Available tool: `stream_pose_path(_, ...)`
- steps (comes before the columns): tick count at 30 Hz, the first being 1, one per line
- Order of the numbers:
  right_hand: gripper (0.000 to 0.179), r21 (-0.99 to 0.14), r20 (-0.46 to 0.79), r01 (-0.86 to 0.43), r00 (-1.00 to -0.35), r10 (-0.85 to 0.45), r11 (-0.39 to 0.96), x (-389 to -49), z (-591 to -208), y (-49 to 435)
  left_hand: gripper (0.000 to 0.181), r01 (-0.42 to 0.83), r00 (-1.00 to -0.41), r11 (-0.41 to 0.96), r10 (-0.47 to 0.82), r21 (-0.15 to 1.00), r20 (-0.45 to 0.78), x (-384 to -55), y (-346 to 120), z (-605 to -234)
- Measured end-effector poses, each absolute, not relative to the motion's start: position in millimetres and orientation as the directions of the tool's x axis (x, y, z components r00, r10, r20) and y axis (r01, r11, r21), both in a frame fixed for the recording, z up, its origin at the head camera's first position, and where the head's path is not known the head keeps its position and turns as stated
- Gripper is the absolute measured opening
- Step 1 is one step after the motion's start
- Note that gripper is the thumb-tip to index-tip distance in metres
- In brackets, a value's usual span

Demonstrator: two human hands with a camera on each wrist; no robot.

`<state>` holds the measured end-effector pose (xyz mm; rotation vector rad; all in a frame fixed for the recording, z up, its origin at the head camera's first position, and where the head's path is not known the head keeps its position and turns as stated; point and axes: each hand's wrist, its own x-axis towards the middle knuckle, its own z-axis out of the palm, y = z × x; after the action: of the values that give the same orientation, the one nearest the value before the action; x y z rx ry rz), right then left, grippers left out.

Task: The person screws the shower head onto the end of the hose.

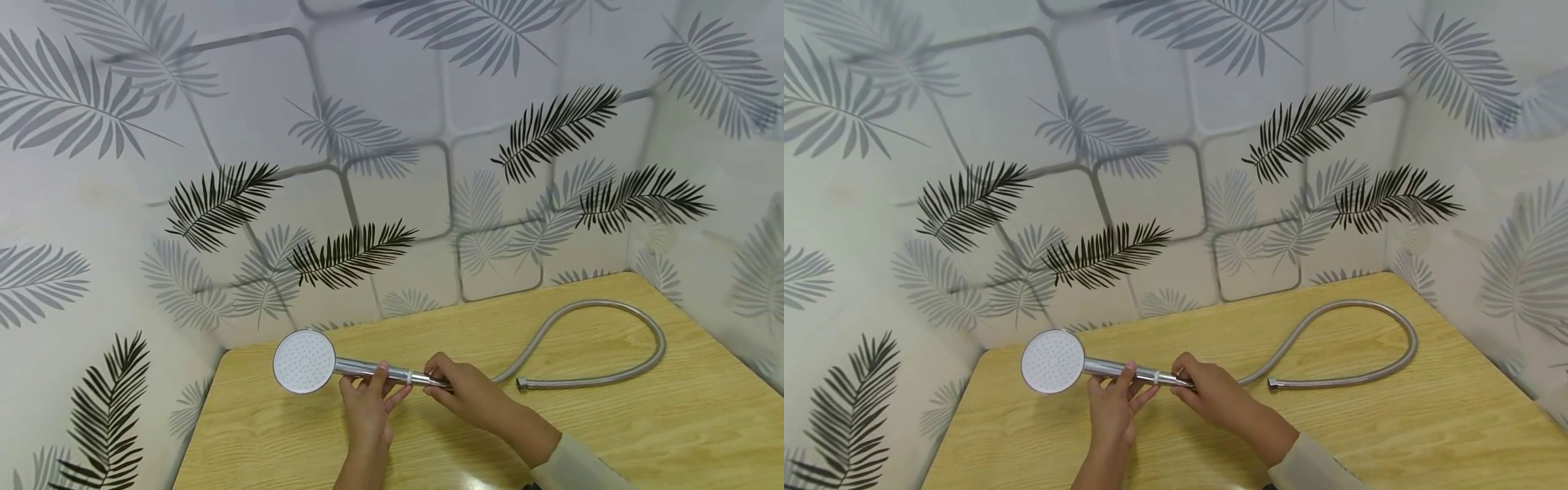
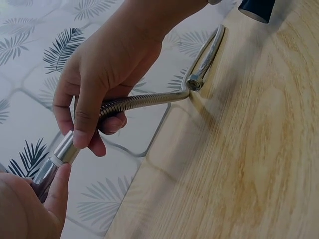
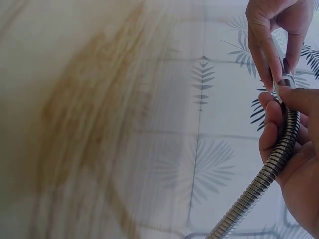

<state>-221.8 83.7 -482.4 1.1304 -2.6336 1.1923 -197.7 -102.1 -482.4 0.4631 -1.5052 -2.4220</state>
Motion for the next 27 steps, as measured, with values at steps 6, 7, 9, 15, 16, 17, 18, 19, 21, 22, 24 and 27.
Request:
stream_pose_path(6, 0.019, -0.646, 0.28, -0.603, -0.758, -0.589, 0.469, -219.9, -480.6, 84.4, 0.051, 0.044, -0.919, -0.427, -0.372, 0.903, -0.131, -197.8, -102.2, -481.8)
stream_pose_path(7, 0.019, -0.644, 0.276, -0.6, -0.761, -0.587, 0.476, -219.9, -480.6, 84.4, 0.051, 0.043, -0.919, -0.426, -0.372, 0.904, -0.132, -197.9, -102.2, -481.9)
stream_pose_path(9, 0.019, -0.646, 0.267, -0.591, -0.768, -0.582, 0.483, -219.7, -480.3, 84.3, 0.05, 0.039, -0.918, -0.425, -0.372, 0.904, -0.135, -198.2, -102.0, -481.5)
stream_pose_path(15, 0.021, -0.659, 0.246, -0.567, -0.783, -0.571, 0.494, -219.6, -480.2, 84.0, 0.048, 0.035, -0.918, -0.422, -0.372, 0.906, -0.138, -199.4, -101.7, -480.8)
stream_pose_path(16, 0.021, -0.658, 0.246, -0.567, -0.783, -0.571, 0.495, -219.6, -480.3, 84.0, 0.048, 0.036, -0.918, -0.422, -0.372, 0.906, -0.136, -199.3, -101.8, -480.8)
stream_pose_path(17, 0.021, -0.66, 0.242, -0.563, -0.786, -0.569, 0.498, -219.6, -480.3, 83.9, 0.049, 0.039, -0.919, -0.421, -0.371, 0.906, -0.133, -199.2, -102.0, -481.0)
stream_pose_path(18, 0.021, -0.66, 0.242, -0.563, -0.786, -0.569, 0.498, -219.7, -480.4, 83.8, 0.049, 0.04, -0.92, -0.421, -0.37, 0.906, -0.131, -199.2, -102.0, -481.1)
stream_pose_path(19, 0.021, -0.659, 0.242, -0.564, -0.786, -0.569, 0.498, -219.8, -480.6, 83.8, 0.05, 0.044, -0.921, -0.419, -0.369, 0.907, -0.125, -199.0, -102.0, -481.2)
stream_pose_path(21, 0.022, -0.658, 0.243, -0.564, -0.786, -0.569, 0.498, -219.7, -480.6, 83.6, 0.05, 0.05, -0.923, -0.418, -0.367, 0.907, -0.118, -198.8, -101.9, -481.2)
stream_pose_path(22, 0.022, -0.657, 0.243, -0.565, -0.785, -0.57, 0.499, -219.7, -480.6, 83.5, 0.051, 0.05, -0.923, -0.418, -0.366, 0.907, -0.118, -198.7, -101.9, -481.2)
stream_pose_path(24, 0.022, -0.657, 0.24, -0.563, -0.787, -0.569, 0.501, -219.8, -480.4, 83.2, 0.051, 0.047, -0.924, -0.419, -0.364, 0.907, -0.12, -198.7, -101.9, -481.4)
stream_pose_path(27, 0.022, -0.658, 0.235, -0.56, -0.788, -0.57, 0.503, -220.2, -480.4, 83.2, 0.05, 0.035, -0.924, -0.424, -0.359, 0.905, -0.132, -198.7, -101.7, -481.6)
